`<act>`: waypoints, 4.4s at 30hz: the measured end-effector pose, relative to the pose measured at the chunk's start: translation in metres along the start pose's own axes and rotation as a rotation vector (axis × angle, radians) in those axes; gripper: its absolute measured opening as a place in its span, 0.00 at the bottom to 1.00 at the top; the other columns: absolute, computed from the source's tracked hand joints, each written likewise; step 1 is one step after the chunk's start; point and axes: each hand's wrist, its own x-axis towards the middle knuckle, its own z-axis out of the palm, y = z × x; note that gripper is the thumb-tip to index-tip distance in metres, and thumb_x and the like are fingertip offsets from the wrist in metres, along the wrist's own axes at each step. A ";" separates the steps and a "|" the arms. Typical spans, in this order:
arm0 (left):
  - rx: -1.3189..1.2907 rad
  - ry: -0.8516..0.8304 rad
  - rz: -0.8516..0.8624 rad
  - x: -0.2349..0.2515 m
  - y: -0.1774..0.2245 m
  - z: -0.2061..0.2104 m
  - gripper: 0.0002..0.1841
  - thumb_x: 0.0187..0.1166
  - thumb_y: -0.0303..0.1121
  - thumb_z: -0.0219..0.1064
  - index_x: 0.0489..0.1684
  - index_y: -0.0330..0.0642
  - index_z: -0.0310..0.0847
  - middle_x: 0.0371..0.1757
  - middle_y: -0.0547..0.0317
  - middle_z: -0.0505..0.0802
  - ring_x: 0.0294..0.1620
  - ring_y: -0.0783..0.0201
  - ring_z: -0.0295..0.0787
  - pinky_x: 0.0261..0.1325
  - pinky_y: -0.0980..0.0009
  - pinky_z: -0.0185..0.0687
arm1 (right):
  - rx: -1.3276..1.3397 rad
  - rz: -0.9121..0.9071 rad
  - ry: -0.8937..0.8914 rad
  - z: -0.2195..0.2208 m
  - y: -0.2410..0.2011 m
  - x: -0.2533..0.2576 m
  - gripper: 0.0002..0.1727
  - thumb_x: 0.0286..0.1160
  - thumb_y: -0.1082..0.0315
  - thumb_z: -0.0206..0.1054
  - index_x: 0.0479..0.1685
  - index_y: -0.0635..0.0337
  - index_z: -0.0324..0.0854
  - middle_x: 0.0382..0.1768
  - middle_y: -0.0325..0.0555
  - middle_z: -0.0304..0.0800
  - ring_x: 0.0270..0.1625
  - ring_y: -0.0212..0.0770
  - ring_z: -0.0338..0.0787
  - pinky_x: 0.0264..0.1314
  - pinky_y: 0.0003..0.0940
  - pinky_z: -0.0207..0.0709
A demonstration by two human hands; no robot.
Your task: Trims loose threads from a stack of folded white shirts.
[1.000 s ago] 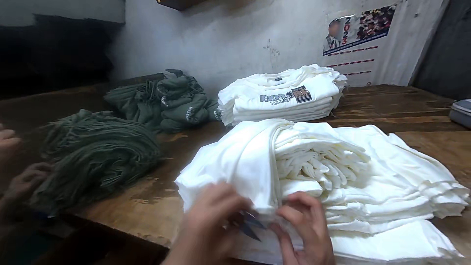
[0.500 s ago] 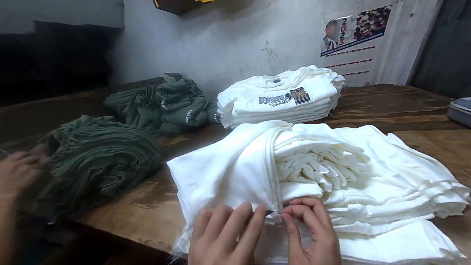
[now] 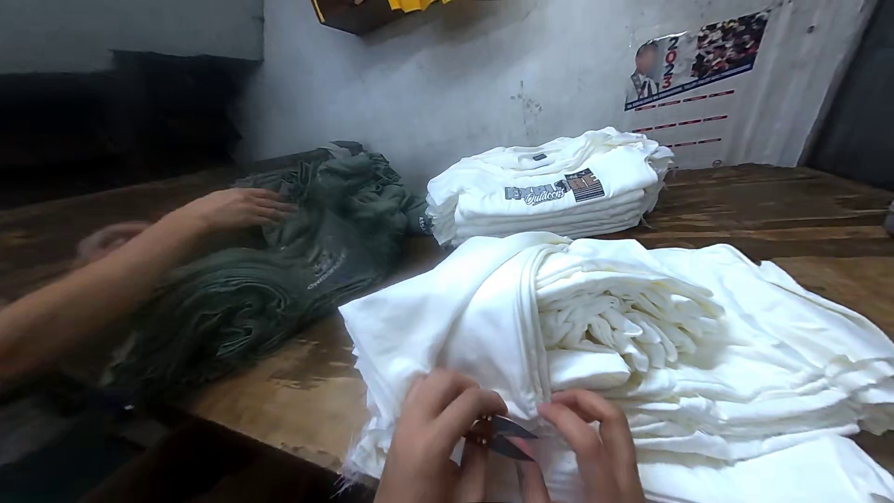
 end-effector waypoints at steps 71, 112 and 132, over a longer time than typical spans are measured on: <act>-0.036 -0.009 0.082 0.015 -0.009 -0.021 0.21 0.71 0.53 0.78 0.61 0.63 0.88 0.51 0.67 0.87 0.55 0.71 0.81 0.59 0.68 0.74 | -0.080 0.104 -0.054 -0.022 -0.009 0.003 0.21 0.67 0.42 0.71 0.46 0.48 0.88 0.48 0.44 0.89 0.56 0.40 0.84 0.63 0.45 0.69; 0.274 0.118 0.122 -0.018 0.025 0.000 0.09 0.81 0.38 0.72 0.55 0.56 0.89 0.45 0.60 0.87 0.42 0.64 0.78 0.52 0.66 0.66 | 0.028 0.170 0.148 -0.012 -0.002 -0.014 0.08 0.76 0.62 0.73 0.31 0.54 0.89 0.41 0.38 0.87 0.52 0.24 0.83 0.59 0.15 0.75; 0.211 0.092 0.074 -0.010 0.019 0.009 0.07 0.82 0.38 0.69 0.50 0.57 0.92 0.43 0.61 0.91 0.43 0.64 0.82 0.52 0.63 0.69 | 0.121 0.188 0.145 -0.007 -0.004 -0.010 0.06 0.78 0.64 0.66 0.35 0.53 0.83 0.44 0.38 0.85 0.56 0.25 0.83 0.65 0.17 0.74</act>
